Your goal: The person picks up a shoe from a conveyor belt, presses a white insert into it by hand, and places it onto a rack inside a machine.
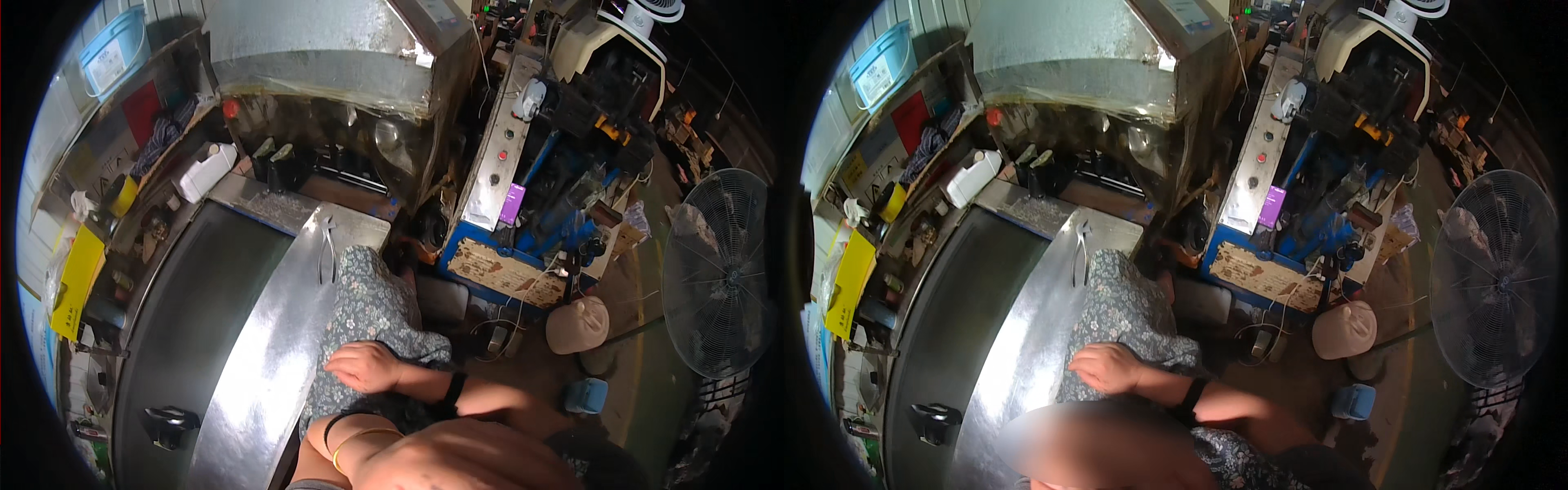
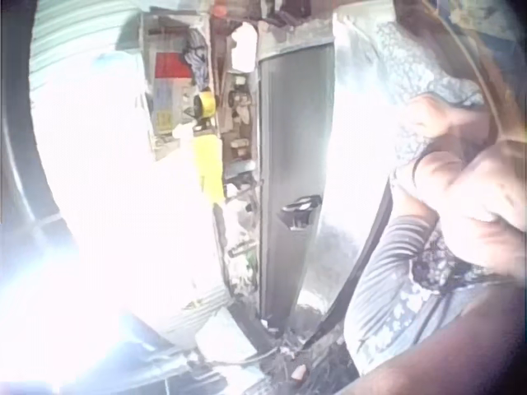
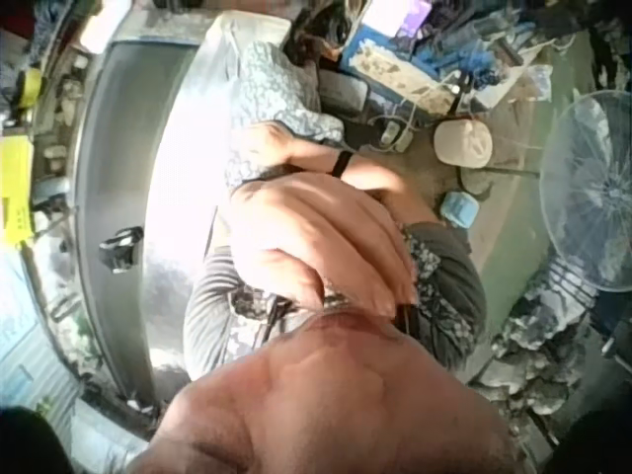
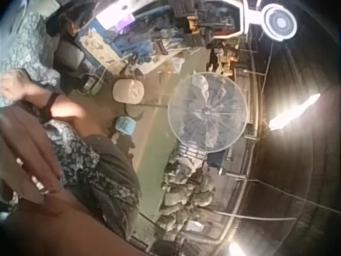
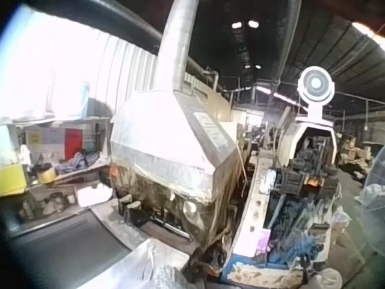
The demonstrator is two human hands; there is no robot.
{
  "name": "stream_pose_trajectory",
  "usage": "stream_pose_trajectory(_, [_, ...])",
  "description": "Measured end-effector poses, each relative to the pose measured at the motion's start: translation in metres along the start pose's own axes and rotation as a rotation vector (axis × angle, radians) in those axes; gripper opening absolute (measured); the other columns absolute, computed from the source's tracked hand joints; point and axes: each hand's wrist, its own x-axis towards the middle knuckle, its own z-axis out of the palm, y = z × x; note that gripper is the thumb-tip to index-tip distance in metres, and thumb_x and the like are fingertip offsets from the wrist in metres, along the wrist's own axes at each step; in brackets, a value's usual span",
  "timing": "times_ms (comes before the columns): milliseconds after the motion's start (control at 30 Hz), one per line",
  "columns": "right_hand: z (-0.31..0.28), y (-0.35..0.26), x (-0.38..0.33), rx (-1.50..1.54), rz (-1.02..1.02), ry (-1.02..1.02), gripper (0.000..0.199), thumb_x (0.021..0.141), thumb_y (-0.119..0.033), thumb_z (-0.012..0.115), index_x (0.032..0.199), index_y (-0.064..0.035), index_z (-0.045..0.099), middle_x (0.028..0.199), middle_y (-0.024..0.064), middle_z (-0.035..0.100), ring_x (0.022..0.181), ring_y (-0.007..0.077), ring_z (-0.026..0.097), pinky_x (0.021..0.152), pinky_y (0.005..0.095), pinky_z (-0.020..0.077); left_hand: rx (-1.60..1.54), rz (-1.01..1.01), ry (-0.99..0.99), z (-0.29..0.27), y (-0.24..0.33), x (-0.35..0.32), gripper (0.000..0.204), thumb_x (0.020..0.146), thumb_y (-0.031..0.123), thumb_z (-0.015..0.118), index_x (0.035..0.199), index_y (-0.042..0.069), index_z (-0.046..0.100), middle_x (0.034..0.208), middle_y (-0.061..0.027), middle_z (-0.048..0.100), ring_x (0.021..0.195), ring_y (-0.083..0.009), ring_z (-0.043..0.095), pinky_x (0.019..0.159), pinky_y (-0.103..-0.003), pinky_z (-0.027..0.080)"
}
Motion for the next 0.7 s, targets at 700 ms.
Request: stream_pose_trajectory(700, [0.002,0.008,-0.001,-0.028,-0.043,0.008,0.017,0.080,-0.009,0.066,0.096,-0.0051,0.070,0.099,0.0084,0.069,0.092,0.0282,0.066,0.081,0.0374,0.0538,-0.093,-0.085,-0.065,-0.012,0.003,-0.002,0.030,0.098,0.017,0.062,0.105,-0.012,0.068,0.096,-0.0273,0.070,0.086,-0.0373,0.071,0.073,-0.043,0.059])
